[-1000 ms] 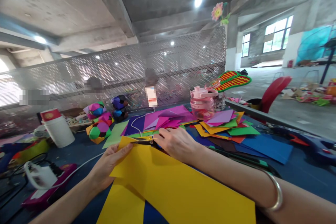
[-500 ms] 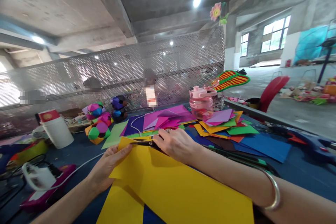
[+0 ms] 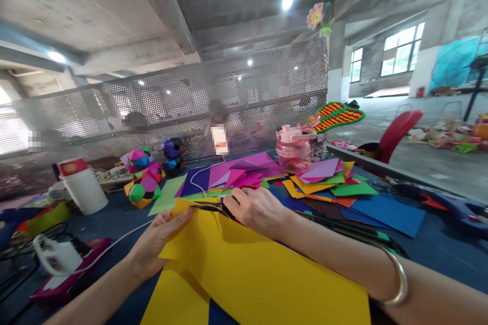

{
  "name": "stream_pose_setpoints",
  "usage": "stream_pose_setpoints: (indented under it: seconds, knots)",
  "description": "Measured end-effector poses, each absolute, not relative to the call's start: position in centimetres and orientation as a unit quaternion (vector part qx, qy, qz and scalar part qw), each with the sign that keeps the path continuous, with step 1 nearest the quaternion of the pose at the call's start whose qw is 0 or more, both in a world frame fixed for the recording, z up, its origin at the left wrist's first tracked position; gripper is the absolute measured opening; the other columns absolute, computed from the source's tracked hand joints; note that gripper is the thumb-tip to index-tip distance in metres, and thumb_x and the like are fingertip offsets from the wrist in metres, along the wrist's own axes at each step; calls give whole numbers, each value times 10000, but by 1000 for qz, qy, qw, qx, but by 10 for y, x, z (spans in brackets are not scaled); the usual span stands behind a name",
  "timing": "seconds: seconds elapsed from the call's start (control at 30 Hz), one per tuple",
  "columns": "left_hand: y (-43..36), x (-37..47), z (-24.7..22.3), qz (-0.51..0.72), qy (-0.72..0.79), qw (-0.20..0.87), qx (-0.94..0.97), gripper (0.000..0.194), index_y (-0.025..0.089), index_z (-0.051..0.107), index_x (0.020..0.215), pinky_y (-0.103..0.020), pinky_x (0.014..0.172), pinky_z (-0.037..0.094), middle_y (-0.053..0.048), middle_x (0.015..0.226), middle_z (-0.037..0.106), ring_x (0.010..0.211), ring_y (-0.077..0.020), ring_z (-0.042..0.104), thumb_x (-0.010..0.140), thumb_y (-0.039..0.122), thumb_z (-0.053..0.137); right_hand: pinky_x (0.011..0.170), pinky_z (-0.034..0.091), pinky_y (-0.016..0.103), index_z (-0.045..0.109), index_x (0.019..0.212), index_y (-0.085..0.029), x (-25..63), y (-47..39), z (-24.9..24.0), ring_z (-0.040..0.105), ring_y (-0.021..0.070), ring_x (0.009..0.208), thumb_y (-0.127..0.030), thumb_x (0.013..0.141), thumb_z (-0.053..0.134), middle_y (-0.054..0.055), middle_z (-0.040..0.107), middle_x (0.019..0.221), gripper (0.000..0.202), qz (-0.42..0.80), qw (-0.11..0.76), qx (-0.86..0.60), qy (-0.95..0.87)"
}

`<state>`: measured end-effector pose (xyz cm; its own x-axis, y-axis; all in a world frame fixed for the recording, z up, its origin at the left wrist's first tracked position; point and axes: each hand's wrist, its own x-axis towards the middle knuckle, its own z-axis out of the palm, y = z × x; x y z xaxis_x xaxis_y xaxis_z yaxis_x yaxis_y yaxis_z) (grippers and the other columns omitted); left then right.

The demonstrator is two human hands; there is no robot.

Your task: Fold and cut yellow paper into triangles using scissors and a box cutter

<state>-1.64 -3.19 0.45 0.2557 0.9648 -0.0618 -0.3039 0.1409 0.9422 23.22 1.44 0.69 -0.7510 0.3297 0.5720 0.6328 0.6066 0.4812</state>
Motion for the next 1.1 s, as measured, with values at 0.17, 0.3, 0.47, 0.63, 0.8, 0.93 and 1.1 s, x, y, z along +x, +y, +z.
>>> stream_pose_setpoints:
  seconds: [0.17,0.3,0.47,0.63,0.8,0.93,1.1]
  knots:
    - [-33,-15,5,494,371,656,433,211,164,739,769,-232,601,547,-66,795,781,684,-206,740,759,351,837,479,200,296,618,1000,-169,230,15,4,549,136,609,-132,945,485,33,645,818,148,-362,235,-281,-857]
    - [-33,-13,5,494,371,667,417,241,158,749,792,-250,596,548,-80,802,782,684,-225,741,722,358,861,490,228,280,618,995,-167,229,17,1,534,129,615,-123,947,473,33,639,811,159,-374,241,-276,-852]
    - [-37,-10,7,493,383,666,409,321,152,756,876,-268,598,552,-89,819,782,682,-234,741,689,382,881,485,222,275,611,991,-169,230,17,2,525,123,610,-122,942,479,27,628,799,149,-390,253,-273,-842]
    - [-39,-7,7,492,367,678,405,293,138,743,832,-262,599,550,-88,805,779,603,-202,718,704,366,875,482,227,281,607,1017,-166,229,13,6,551,132,631,-119,928,491,33,633,830,153,-393,253,-272,-841]
    - [-38,-7,5,491,359,682,406,271,138,741,817,-257,595,549,-86,795,775,592,-188,709,722,362,863,486,247,276,610,1031,-157,230,13,5,557,126,631,-125,928,493,37,637,838,159,-393,246,-265,-845]
    - [-36,-9,3,497,358,671,418,246,145,747,856,-269,619,554,-90,804,775,640,-202,722,754,348,841,484,253,274,611,1030,-151,230,13,4,558,124,625,-121,930,489,38,640,837,160,-390,243,-265,-847]
    - [-36,-9,1,504,354,662,428,217,170,760,904,-265,624,550,-81,819,778,679,-210,732,775,333,824,477,249,284,617,1019,-151,229,12,5,570,140,636,-109,923,490,44,648,844,165,-387,246,-274,-846]
